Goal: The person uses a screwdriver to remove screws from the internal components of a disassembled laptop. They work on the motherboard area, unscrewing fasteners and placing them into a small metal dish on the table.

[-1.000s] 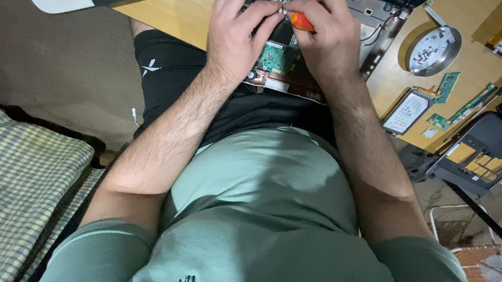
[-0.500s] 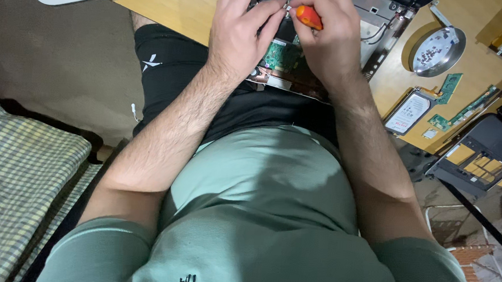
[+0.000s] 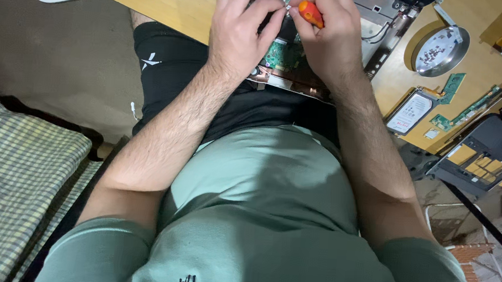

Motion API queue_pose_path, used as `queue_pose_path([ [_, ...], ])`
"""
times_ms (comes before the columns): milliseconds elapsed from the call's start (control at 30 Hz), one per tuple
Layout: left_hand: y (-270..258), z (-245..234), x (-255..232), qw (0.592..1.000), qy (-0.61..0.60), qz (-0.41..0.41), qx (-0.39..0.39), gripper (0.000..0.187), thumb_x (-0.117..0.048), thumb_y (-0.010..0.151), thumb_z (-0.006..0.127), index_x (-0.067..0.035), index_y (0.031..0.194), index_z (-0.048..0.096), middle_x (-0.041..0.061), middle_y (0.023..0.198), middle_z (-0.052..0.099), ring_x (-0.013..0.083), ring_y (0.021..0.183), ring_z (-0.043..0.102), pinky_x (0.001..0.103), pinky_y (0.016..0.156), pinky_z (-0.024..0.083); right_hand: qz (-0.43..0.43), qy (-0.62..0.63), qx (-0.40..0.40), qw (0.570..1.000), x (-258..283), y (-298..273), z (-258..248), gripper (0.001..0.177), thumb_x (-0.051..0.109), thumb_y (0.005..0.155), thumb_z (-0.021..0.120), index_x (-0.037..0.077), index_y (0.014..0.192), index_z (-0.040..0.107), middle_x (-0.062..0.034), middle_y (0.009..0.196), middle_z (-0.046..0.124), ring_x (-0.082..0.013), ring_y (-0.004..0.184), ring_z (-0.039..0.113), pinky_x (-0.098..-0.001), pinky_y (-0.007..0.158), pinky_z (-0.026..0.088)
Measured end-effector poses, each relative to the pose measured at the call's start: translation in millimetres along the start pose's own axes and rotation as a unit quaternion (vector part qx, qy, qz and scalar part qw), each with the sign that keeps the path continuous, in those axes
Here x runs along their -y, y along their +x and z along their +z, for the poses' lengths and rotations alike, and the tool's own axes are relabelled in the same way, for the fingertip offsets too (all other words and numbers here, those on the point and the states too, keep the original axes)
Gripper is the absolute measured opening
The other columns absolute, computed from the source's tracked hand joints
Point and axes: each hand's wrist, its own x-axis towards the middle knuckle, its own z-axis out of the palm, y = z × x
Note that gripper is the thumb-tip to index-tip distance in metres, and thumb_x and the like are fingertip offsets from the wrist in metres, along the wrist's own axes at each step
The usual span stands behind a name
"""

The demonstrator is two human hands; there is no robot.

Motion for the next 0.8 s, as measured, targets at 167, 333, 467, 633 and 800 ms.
queue_pose_path([
  [167,3,-1,-2,1.0,-0.005,-0.003,-0.005,0.008,0.004,0.113,0.085,0.001,0.11,0.078,0.017,0.126,0.07,0.041,0.114,0.069,0.053,0.097,0.06,0.0,0.011,-0.007,1.0,2,0,2,0.018,-0.01,0.114,0.092,0.001,0.126,0.084,-0.0149,0.124,0.076,-0.0342,0.117,0.071,-0.0438,0.101,0.056],
  [333,5,-4,-5,1.0,-0.029,-0.005,-0.007,0.01,0.004,0.114,0.085,0.0,0.111,0.077,0.016,0.125,0.07,0.04,0.113,0.07,0.052,0.098,0.058,-0.003,0.015,-0.002,1.0,6,2,0,0.012,-0.005,0.118,0.092,0.0,0.128,0.088,-0.0175,0.119,0.067,-0.0329,0.11,0.069,-0.0418,0.096,0.055],
  [467,5,-7,-4,1.0,-0.006,0.028,-0.002,0.009,0.001,0.117,0.086,0.003,0.111,0.081,0.017,0.126,0.071,0.0397,0.114,0.07,0.053,0.096,0.062,0.024,0.038,-0.01,0.999,13,3,-2,0.007,-0.006,0.12,0.086,-0.003,0.126,0.086,-0.0181,0.121,0.07,-0.033,0.111,0.072,-0.0418,0.097,0.057],
  [633,-5,-18,-9,0.999,0.001,0.029,0.04,0.011,0.003,0.121,0.086,0.012,0.123,0.08,0.025,0.138,0.07,0.0493,0.134,0.073,0.065,0.118,0.067,0.007,-0.014,0.034,0.999,10,4,-6,0.028,-0.019,0.112,0.087,-0.002,0.133,0.082,-0.0222,0.13,0.068,-0.04,0.111,0.075,-0.0459,0.089,0.061],
  [800,-13,-14,-3,0.998,0.005,0.027,0.062,0.011,0.002,0.121,0.084,0.012,0.126,0.081,0.027,0.137,0.072,0.0514,0.139,0.071,0.068,0.127,0.06,0.007,-0.101,0.051,0.994,12,4,-6,0.032,-0.012,0.109,0.085,0.005,0.136,0.081,-0.0177,0.133,0.073,-0.0427,0.105,0.079,-0.0537,0.074,0.062],
])
